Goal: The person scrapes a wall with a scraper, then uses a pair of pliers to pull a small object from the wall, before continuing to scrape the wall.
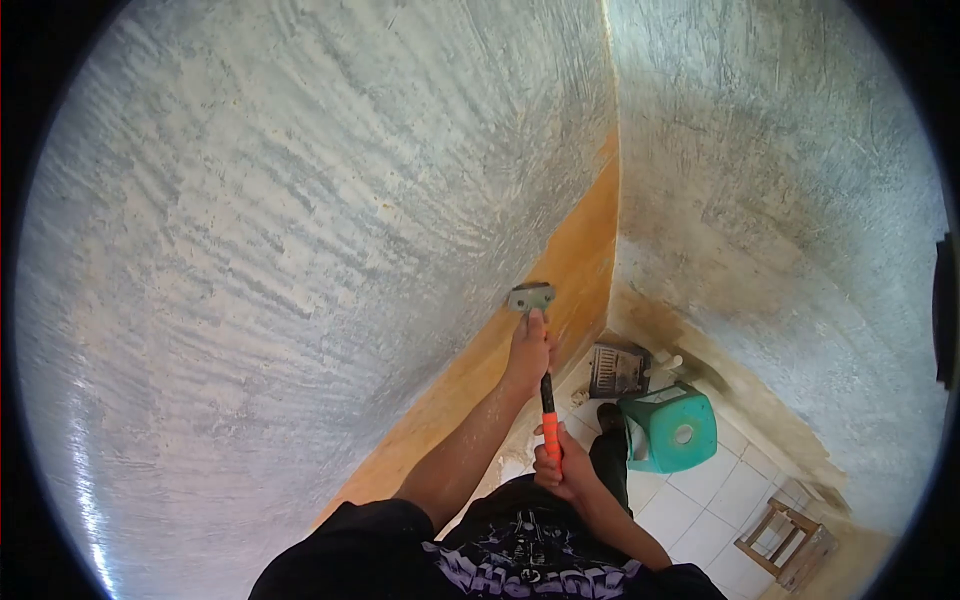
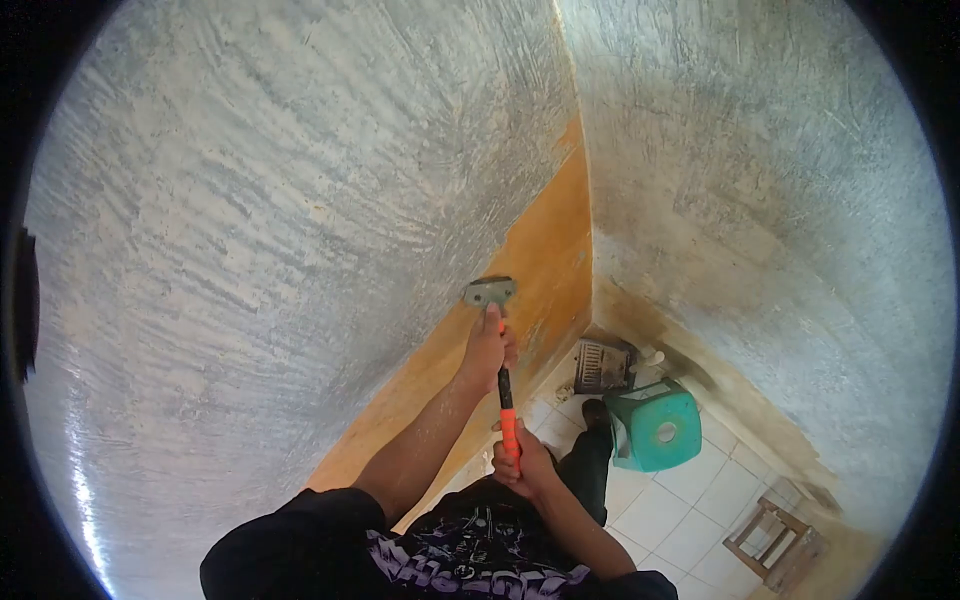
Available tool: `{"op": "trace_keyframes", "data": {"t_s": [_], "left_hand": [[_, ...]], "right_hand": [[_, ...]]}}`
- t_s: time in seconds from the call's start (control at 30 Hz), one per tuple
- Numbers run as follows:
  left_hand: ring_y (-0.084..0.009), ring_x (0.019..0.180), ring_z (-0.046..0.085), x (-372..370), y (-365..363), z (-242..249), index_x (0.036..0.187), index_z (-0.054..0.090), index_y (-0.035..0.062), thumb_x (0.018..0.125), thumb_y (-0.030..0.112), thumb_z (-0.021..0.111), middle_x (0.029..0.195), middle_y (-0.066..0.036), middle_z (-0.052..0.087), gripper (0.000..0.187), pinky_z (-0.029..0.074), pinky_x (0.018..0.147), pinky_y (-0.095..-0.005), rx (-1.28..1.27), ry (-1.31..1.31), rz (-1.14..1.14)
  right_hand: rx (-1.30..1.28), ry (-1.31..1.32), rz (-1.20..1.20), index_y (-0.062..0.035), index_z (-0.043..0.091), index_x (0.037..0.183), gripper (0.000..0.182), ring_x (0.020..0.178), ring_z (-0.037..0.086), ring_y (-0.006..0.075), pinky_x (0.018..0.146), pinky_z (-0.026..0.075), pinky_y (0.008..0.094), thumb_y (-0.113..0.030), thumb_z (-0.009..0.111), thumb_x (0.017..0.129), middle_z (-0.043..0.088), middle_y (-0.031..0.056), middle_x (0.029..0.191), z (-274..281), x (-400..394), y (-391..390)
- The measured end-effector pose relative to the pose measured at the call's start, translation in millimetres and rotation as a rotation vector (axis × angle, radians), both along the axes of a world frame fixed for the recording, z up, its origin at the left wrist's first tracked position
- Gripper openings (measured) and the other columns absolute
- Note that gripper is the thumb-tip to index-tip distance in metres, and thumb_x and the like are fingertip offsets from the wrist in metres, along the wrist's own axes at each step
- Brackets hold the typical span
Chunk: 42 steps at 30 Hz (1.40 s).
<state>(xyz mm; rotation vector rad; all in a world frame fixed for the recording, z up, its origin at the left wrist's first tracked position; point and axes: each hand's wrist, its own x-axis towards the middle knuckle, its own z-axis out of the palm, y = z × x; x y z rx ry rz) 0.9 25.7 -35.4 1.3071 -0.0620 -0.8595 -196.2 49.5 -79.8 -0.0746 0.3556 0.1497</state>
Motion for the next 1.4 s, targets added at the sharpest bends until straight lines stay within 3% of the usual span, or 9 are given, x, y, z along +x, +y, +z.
{"op": "trace_keyframes", "data": {"t_s": [0.37,1.17,1.4], "left_hand": [[-0.0081,0.043,0.032,-1.3,-0.8,-1.3,0.106,0.043,0.0132,0.103,0.052,0.041,0.06,0.003,0.034,0.039,0.03,0.041,-0.026,0.039,0.052,0.022],[-0.0091,0.043,0.034,18.8,-58.7,3.5,0.109,0.044,0.0109,0.104,0.05,0.039,0.06,0.002,0.036,0.04,0.031,0.039,-0.0275,0.013,-0.081,-0.033],[-0.0095,0.043,0.034,9.9,-43.6,-1.1,0.108,0.045,0.0117,0.103,0.05,0.039,0.06,0.002,0.036,0.039,0.03,0.039,-0.0273,0.042,0.01,-0.01]], "right_hand": [[0.016,0.01,0.044,-0.0188,0.05,0.117,0.043,0.04,0.031,0.0096,0.04,0.029,0.0251,-0.054,0.03,0.104,0.038,-0.001,0.058,-1.9,0.9,-3.0],[-0.058,0.042,-0.096,-0.0165,0.049,0.116,0.044,0.04,0.03,0.0098,0.039,0.027,0.025,-0.055,0.032,0.103,0.037,-0.0003,0.057,16.5,25.2,-43.9],[-0.049,0.067,-0.026,-0.0156,0.05,0.117,0.044,0.04,0.03,0.0099,0.038,0.026,0.0255,-0.054,0.032,0.104,0.036,-0.0004,0.056,13.6,14.7,-36.8]]}}
